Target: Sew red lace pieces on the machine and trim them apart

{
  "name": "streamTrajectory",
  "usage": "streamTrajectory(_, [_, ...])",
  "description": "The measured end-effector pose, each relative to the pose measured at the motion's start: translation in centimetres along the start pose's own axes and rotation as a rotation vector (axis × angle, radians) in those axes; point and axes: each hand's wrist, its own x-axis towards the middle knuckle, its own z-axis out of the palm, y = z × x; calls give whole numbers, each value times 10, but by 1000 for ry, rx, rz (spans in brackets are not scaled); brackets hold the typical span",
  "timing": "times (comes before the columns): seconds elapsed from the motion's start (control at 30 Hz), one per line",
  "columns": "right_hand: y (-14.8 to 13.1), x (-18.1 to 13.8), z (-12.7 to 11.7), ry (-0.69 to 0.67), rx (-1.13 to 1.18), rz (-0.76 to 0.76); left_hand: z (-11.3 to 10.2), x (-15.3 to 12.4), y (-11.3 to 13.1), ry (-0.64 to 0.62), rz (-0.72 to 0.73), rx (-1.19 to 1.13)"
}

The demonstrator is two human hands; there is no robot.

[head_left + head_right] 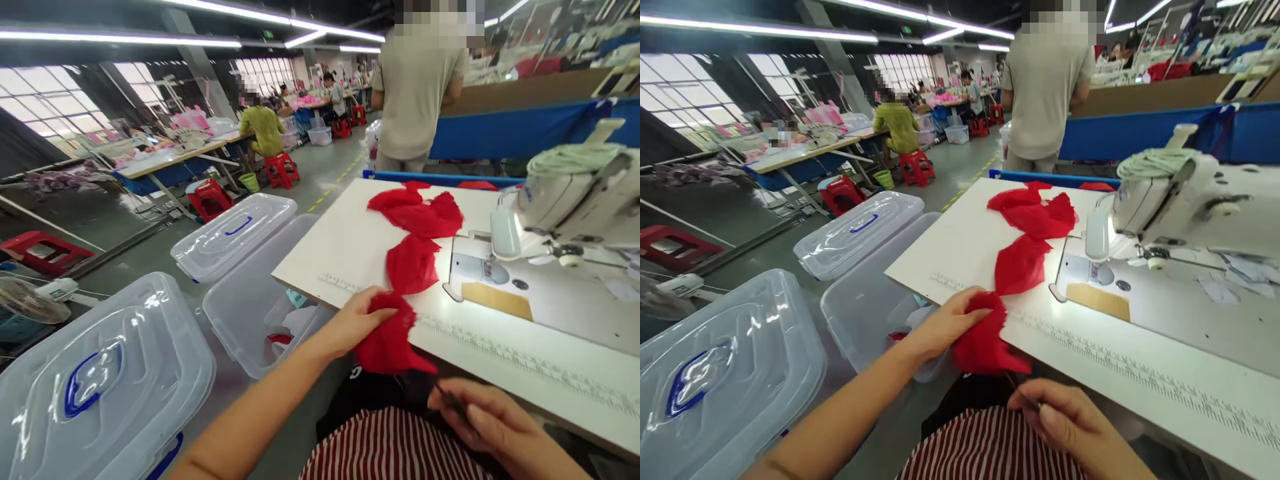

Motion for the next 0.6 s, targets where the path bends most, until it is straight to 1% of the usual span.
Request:
streamTrajectory(0.03, [-6,3,3,-23,84,8,-5,-13,-6,-41,-53,-117])
streamTrajectory(0.1, [-13,12,10,-61,143,-1,-14,-34,-17,-116,-156,-201])
streamTrajectory(0.17, [-15,24,18,-69,108,-1,-19,-48,-27,-147,-219,-203])
streamTrajectory(0.23, [-13,35,26,-86,79,14,-21,-57,-33,-143,-247,-167])
streamTrajectory(0.33, [-7,45,34,-103,21,38,-18,-64,-36,-150,-288,-135])
streamTrajectory(0.43, [-5,50,37,-118,-45,44,-15,-66,-35,-150,-308,-120])
streamTrajectory(0.6, [-4,57,40,-145,-15,5,-14,-66,-37,-171,-319,-69])
